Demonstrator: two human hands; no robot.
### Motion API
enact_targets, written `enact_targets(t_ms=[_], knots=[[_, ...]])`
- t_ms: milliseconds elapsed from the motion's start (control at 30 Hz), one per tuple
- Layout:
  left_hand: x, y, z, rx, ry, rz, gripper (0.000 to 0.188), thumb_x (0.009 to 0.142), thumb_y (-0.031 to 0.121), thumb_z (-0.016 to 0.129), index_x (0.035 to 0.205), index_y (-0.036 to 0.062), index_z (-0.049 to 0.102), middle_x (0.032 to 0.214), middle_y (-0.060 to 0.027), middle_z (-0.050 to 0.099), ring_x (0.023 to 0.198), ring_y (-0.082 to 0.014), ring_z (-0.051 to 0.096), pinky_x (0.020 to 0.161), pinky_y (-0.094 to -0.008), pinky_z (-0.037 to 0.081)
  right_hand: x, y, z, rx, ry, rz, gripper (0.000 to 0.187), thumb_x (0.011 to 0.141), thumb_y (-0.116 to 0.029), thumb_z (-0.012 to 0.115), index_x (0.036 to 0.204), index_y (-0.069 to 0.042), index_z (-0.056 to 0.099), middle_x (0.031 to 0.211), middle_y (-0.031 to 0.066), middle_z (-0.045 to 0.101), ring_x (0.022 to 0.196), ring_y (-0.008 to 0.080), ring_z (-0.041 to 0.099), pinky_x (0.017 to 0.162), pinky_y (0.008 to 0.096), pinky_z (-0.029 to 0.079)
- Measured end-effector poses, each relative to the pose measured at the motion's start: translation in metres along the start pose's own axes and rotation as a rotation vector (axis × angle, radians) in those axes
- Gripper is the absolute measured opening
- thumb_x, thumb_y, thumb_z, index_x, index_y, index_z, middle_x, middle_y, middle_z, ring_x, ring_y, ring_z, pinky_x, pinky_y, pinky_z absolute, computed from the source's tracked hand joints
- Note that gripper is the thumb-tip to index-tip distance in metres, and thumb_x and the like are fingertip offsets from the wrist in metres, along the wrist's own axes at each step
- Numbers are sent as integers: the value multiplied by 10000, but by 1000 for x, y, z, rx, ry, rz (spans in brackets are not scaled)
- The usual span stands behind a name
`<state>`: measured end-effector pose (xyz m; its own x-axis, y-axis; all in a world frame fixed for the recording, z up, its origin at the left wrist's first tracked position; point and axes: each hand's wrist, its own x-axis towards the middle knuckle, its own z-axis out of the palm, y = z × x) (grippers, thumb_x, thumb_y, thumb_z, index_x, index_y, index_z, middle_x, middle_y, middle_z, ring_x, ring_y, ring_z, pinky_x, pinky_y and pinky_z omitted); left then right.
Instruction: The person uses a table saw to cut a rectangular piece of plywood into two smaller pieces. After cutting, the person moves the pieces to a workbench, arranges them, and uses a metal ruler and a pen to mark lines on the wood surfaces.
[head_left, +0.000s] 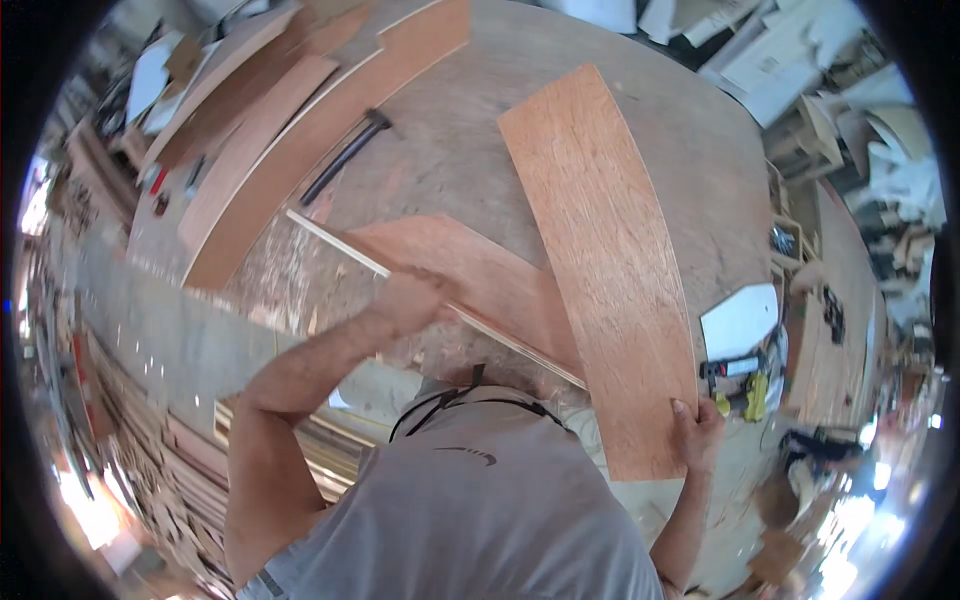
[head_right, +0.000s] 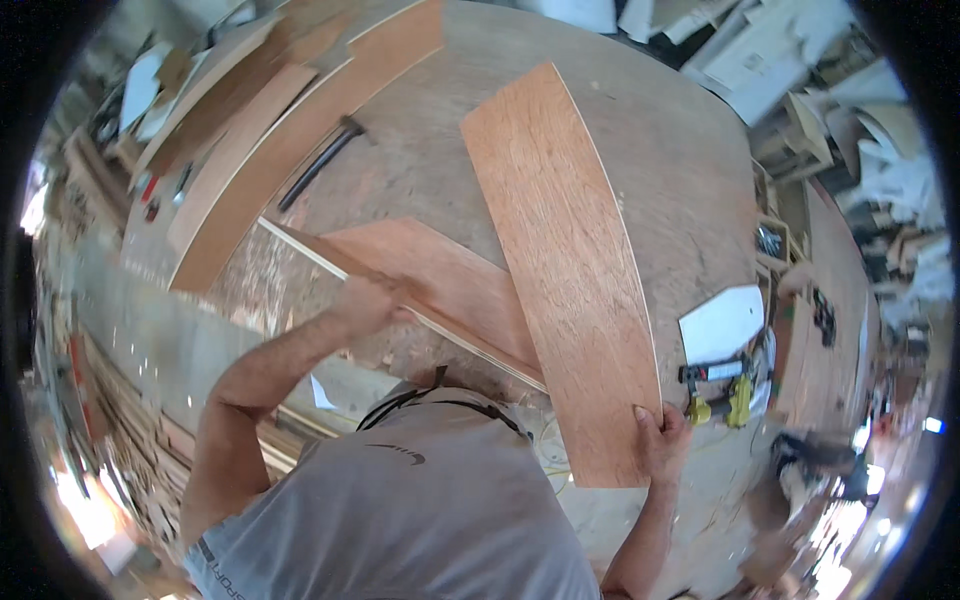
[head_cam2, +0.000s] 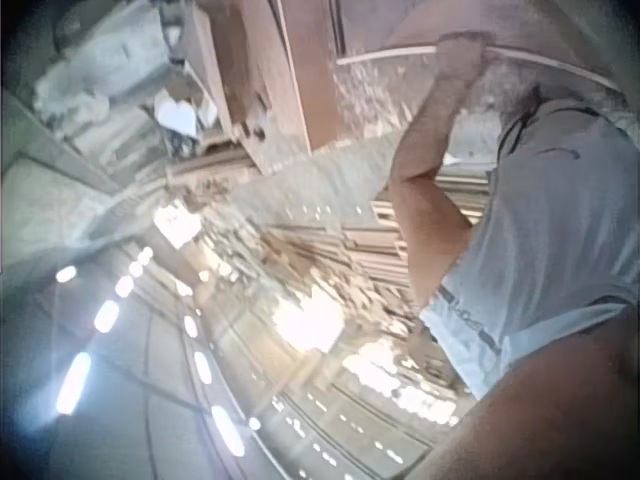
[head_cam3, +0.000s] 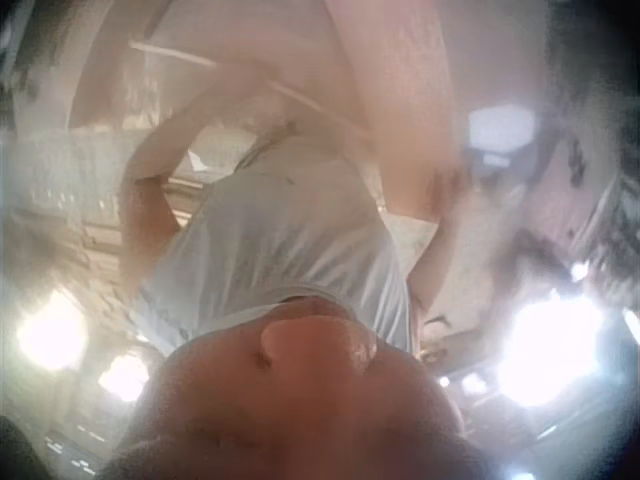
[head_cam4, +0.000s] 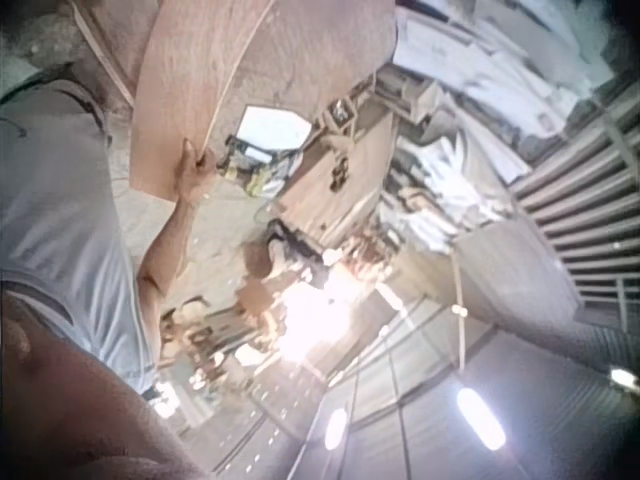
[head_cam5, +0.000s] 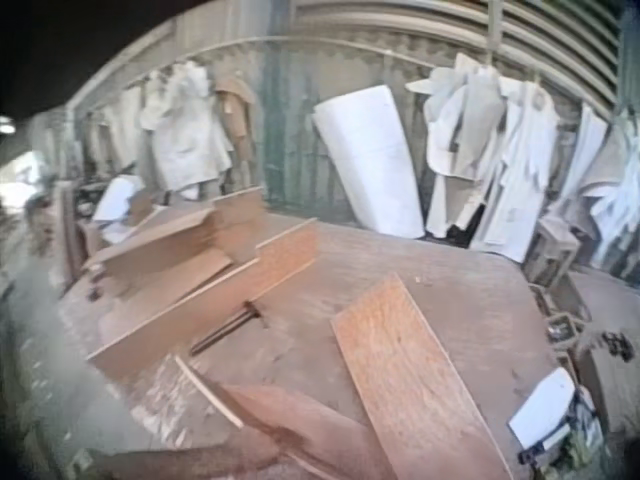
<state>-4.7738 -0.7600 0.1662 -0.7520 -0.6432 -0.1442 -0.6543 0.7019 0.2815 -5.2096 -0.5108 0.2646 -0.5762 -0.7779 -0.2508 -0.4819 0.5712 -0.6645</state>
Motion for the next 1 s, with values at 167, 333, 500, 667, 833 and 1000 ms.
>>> enact_targets(t_ms=[167,333,500,667,833,1000], knots=[[-79,-29,-24,121,-65,-233,495,814,512,672,1136,138,684,989,-84,703,991,-284,654,888,-433,482,33,33,-30,171,-188,-141,213,845,-125,750,970,37,691,810,21,671,725,72,558,648,256,477],[-97,26,-27,-61,622,-342,479,795,377,775,1137,61,663,1161,-170,653,1133,-344,590,998,-448,434,85,41,-55,50,-375,-309,205,833,-111,745,956,42,689,797,26,684,708,75,571,639,264,485],[-36,126,-27,-93,929,-183,533,761,380,791,1156,61,629,1224,-149,609,1172,-376,542,999,-483,428,114,32,-53,33,-546,-450,230,830,-134,750,954,50,688,783,35,686,705,81,582,637,265,489],[48,239,-53,27,891,202,622,752,536,738,1155,79,614,1195,-131,585,1180,-347,529,998,-480,420,128,28,-47,-60,-620,-517,236,818,-136,763,960,39,693,788,30,686,698,80,585,627,277,498],[69,265,-60,68,335,-16,571,734,612,678,918,72,665,957,-85,666,977,-272,621,869,-407,456,100,15,-46,-234,-428,-784,220,786,-144,787,896,24,699,707,72,653,634,122,581,601,296,487],[71,277,-51,141,711,144,523,719,603,670,820,89,652,833,-53,632,865,-224,616,792,-370,442,74,13,-68,-279,-202,-912,227,753,-176,806,853,-14,682,669,158,630,552,282,604,546,370,464]])
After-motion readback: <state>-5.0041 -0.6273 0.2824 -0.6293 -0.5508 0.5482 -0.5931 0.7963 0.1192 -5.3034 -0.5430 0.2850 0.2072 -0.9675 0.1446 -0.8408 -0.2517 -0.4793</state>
